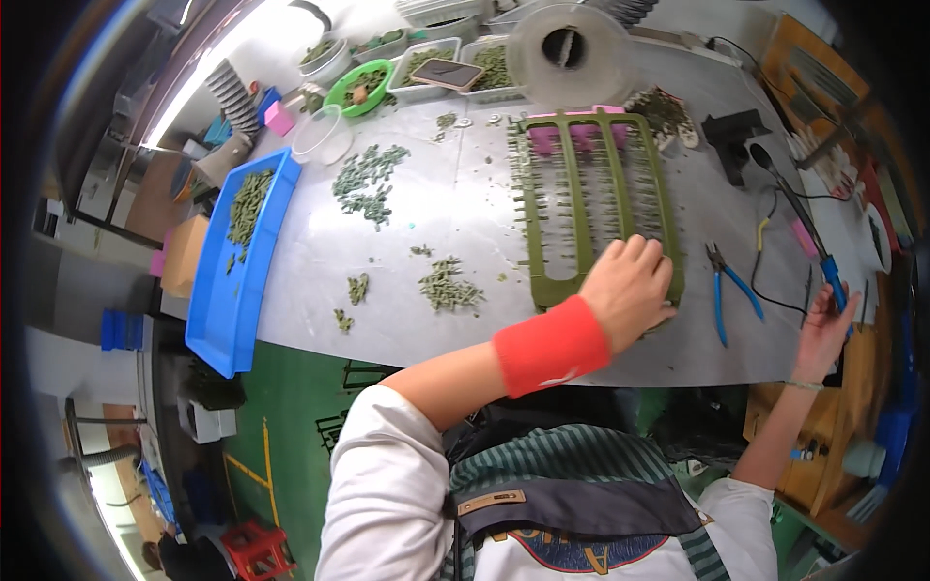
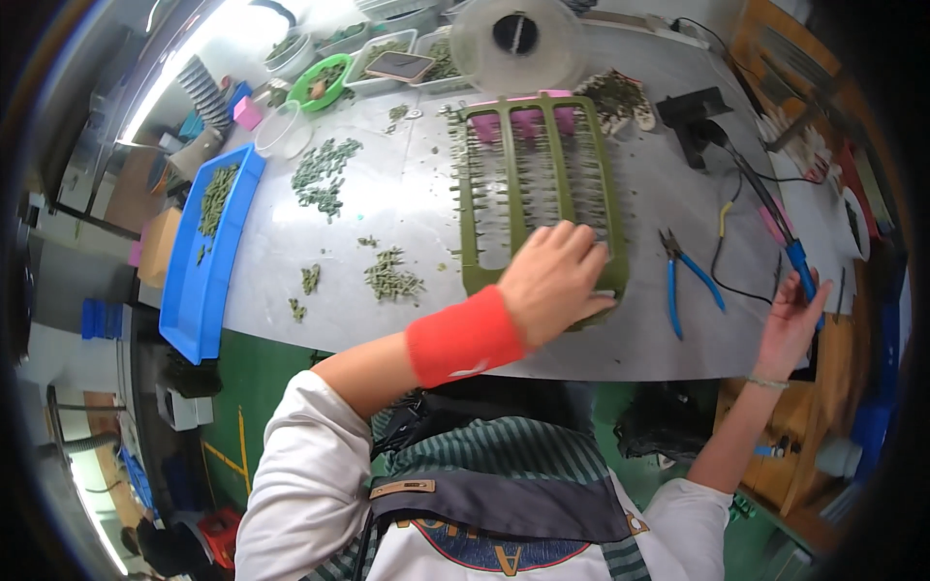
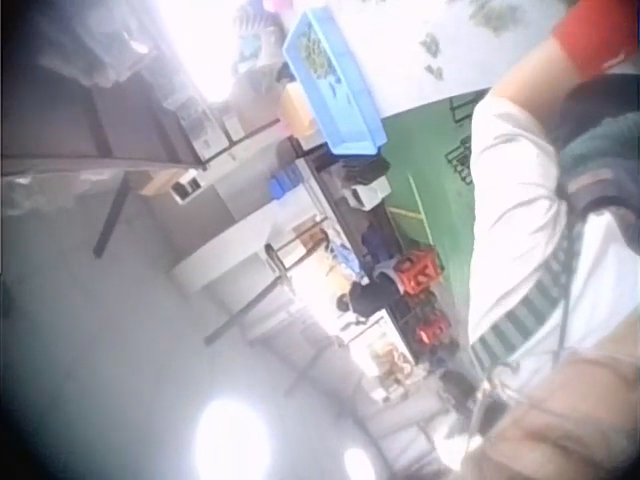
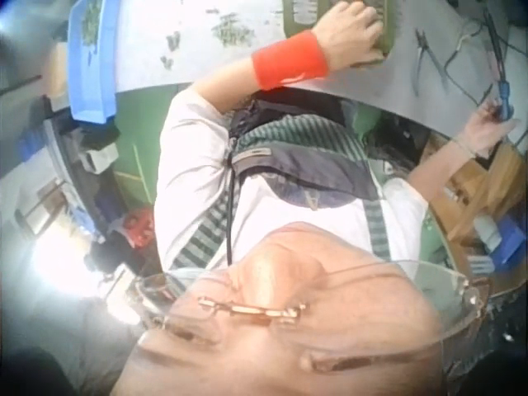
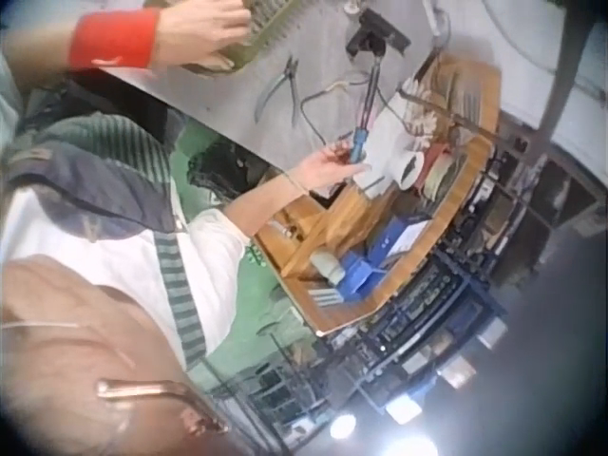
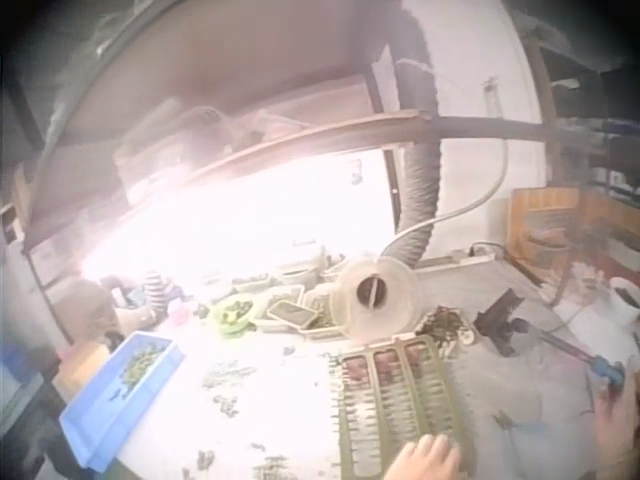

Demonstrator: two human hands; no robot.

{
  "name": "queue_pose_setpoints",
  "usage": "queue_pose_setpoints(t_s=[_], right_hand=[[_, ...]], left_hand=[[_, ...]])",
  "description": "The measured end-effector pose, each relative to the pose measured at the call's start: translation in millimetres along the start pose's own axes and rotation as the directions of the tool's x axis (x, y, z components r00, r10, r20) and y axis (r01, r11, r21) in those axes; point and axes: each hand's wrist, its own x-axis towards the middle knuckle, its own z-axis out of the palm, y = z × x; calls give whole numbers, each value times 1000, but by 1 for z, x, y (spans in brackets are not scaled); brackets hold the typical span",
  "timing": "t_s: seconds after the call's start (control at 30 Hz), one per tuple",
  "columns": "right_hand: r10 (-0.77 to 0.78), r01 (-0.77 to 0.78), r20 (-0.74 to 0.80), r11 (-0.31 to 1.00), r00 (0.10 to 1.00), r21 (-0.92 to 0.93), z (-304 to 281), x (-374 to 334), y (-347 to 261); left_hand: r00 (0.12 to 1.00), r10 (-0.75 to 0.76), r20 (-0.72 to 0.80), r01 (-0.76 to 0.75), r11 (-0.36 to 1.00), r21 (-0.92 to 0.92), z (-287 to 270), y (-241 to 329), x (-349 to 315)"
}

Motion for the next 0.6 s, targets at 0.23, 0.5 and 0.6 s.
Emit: queue_pose_setpoints(t_s=[0.23,0.5,0.6], right_hand=[[26,-31,85,998,996,60,23,-7,15],[32,-30,103,999,994,-19,60,-17,15],[76,-77,149,997,986,0,80,-25,10]], left_hand=[[854,-519,-22,519,853,57,-89,-205,-128],[753,-650,-104,658,740,138,-105,-350,-171],[790,-613,17,599,777,196,-98,-372,-151]])
